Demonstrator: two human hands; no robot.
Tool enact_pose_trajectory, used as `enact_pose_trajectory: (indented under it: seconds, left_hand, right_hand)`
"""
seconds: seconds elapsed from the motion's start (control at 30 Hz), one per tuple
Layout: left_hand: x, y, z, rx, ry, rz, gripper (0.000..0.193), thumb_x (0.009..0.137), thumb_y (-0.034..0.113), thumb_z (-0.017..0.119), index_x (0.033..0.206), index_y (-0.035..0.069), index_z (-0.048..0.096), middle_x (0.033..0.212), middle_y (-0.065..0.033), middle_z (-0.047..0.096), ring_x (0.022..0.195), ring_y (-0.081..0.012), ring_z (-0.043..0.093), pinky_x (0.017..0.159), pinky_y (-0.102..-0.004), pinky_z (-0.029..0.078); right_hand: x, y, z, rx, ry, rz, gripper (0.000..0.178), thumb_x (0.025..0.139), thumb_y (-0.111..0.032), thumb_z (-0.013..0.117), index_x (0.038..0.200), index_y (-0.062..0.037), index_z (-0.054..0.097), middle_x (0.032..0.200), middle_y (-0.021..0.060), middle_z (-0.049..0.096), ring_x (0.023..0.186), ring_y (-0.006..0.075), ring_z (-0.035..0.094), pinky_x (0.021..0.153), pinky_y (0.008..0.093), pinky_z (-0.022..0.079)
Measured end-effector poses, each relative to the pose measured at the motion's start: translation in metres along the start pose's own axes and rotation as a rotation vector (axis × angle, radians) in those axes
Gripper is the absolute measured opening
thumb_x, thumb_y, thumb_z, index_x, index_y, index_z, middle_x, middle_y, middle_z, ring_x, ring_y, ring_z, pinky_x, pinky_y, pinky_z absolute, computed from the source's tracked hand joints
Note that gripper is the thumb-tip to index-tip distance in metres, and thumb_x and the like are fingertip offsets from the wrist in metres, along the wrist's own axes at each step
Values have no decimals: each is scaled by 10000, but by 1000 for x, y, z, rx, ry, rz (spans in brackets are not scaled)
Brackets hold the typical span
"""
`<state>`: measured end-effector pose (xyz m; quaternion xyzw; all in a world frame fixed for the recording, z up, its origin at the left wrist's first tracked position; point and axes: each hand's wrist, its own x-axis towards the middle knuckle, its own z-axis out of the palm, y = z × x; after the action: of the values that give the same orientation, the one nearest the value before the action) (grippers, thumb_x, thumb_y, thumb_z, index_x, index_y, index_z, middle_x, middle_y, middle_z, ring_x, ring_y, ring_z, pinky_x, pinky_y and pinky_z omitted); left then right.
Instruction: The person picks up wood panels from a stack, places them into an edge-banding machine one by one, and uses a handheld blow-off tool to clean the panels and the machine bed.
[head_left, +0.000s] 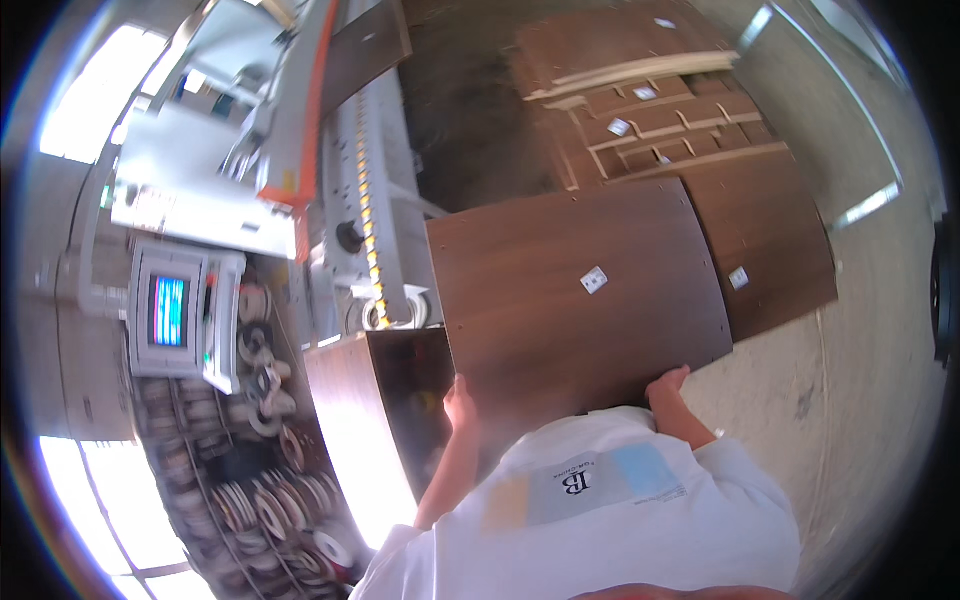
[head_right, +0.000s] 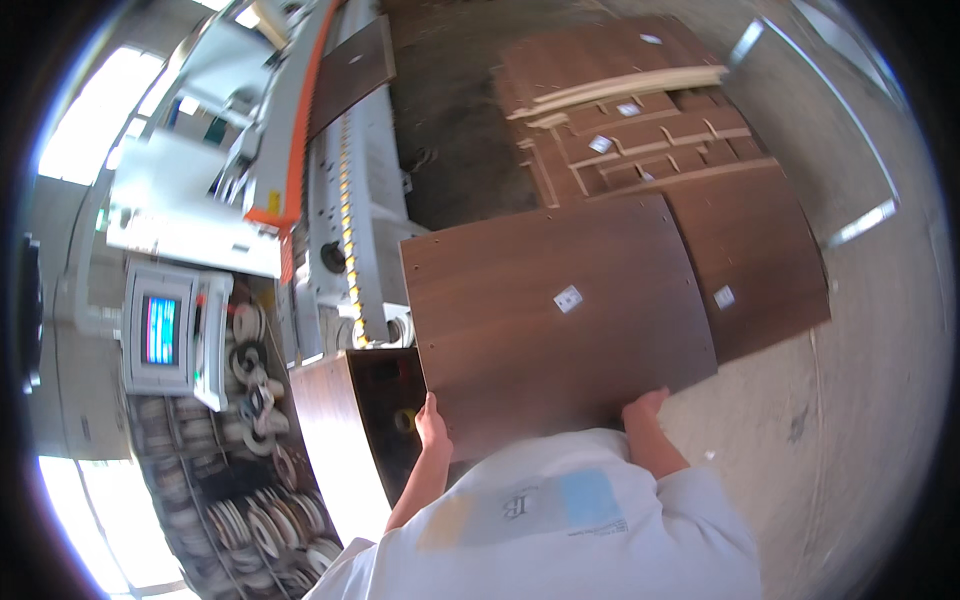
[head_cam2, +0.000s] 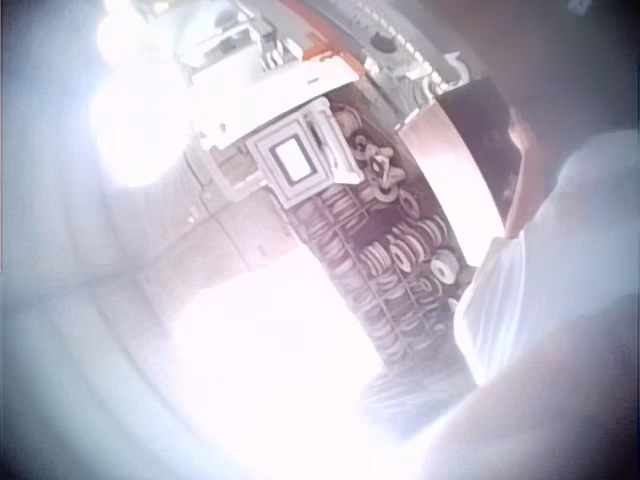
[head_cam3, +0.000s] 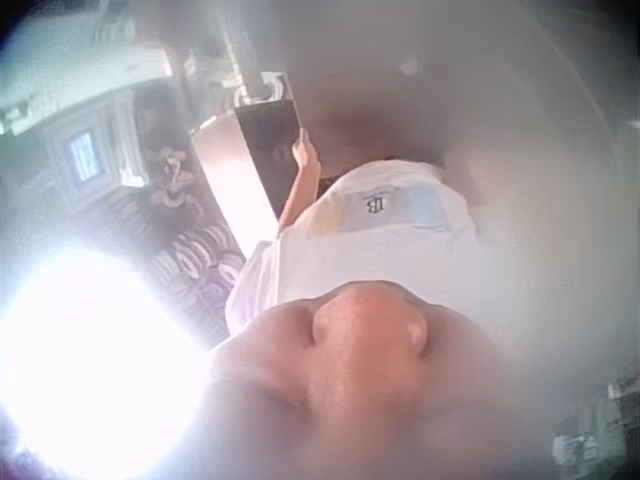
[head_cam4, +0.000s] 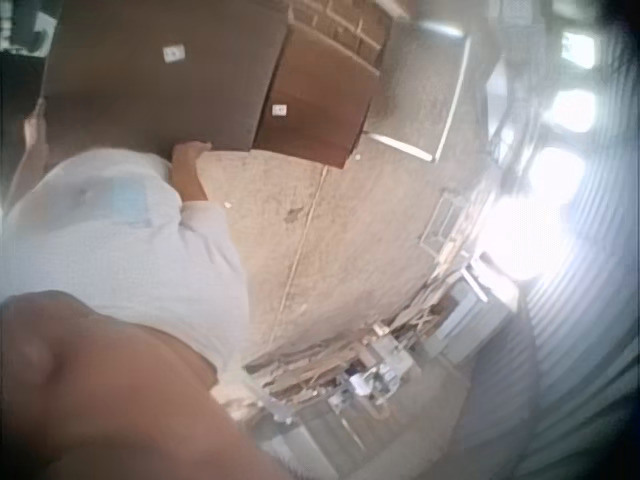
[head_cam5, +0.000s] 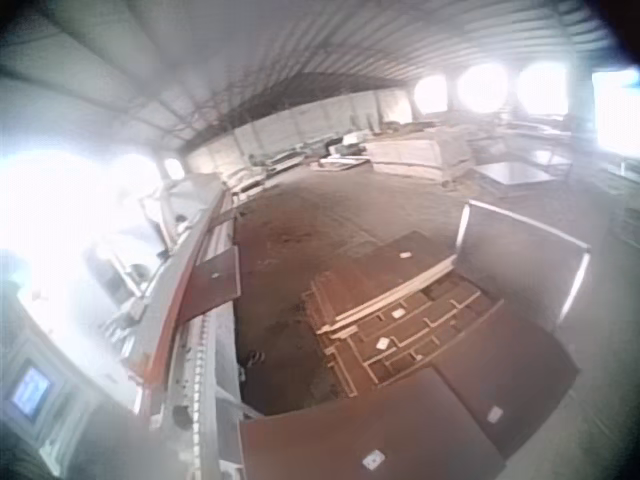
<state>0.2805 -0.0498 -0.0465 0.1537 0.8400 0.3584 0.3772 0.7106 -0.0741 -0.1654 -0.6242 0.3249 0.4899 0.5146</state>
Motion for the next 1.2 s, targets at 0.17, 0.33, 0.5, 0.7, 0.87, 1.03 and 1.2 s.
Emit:
enact_pose_trajectory:
  seconds: [0.17, 0.33, 0.5, 0.7, 0.87, 1.03, 1.2]
  left_hand:
    - [-30, -1, -36, -192, 50, -60, 383, 980, 420, 583, 802, 85, 636, 645, 42, 486, 542, -102, 452, 479, -287, 348]
    - [-28, -35, -84, -393, 126, -111, 343, 1003, 373, 553, 862, 84, 671, 702, 21, 595, 589, -103, 529, 514, -280, 415]
    - [-30, -24, -108, -691, 249, -229, 334, 994, 372, 563, 879, 76, 664, 744, -3, 614, 611, -129, 543, 534, -302, 434]
    - [-29, -59, -129, -819, 440, -369, 347, 960, 394, 593, 849, 71, 656, 640, 16, 479, 559, -138, 478, 525, -329, 403]
    - [-53, -77, -138, -859, 398, -304, 267, 980, 332, 576, 858, 97, 612, 752, 22, 525, 676, -109, 474, 601, -308, 400]
    - [-95, -78, -140, -518, 147, -241, 374, 1022, 409, 528, 840, 89, 595, 705, 45, 497, 615, -85, 450, 550, -277, 373]
    - [-97, -43, -95, -631, 262, -287, 492, 1031, 481, 490, 924, 28, 650, 673, 36, 511, 581, -91, 476, 529, -281, 395]
  right_hand:
    - [-20, 10, 27, -40, 82, 4, 746, 944, -613, 317, 1496, -119, 407, 1582, 14, 367, 1407, 282, 352, 1157, 423, 242]
    - [-73, 22, 95, -85, -271, -54, 731, 950, -599, 279, 1496, -130, 408, 1573, 43, 375, 1368, 301, 408, 1118, 483, 301]
    - [-165, 46, 177, -97, -467, -18, 711, 966, -574, 207, 1492, -148, 424, 1561, 31, 397, 1407, 300, 374, 1150, 500, 280]
    - [-182, 92, 256, -266, -660, -52, 668, 976, -537, 218, 1445, -137, 476, 1495, 44, 475, 1350, 297, 444, 1098, 491, 359]
    - [-177, 131, 312, -509, -808, -91, 589, 973, -505, 332, 1345, -106, 554, 1378, 60, 565, 1249, 274, 522, 1028, 456, 426]
    - [-193, 154, 370, -711, -848, -61, 530, 949, -470, 504, 1315, -93, 566, 1316, 60, 593, 1187, 263, 561, 995, 430, 459]
    - [-180, 170, 435, -956, -961, -167, 285, 881, -414, 683, 1006, -169, 608, 912, -22, 620, 762, 110, 586, 632, 300, 479]
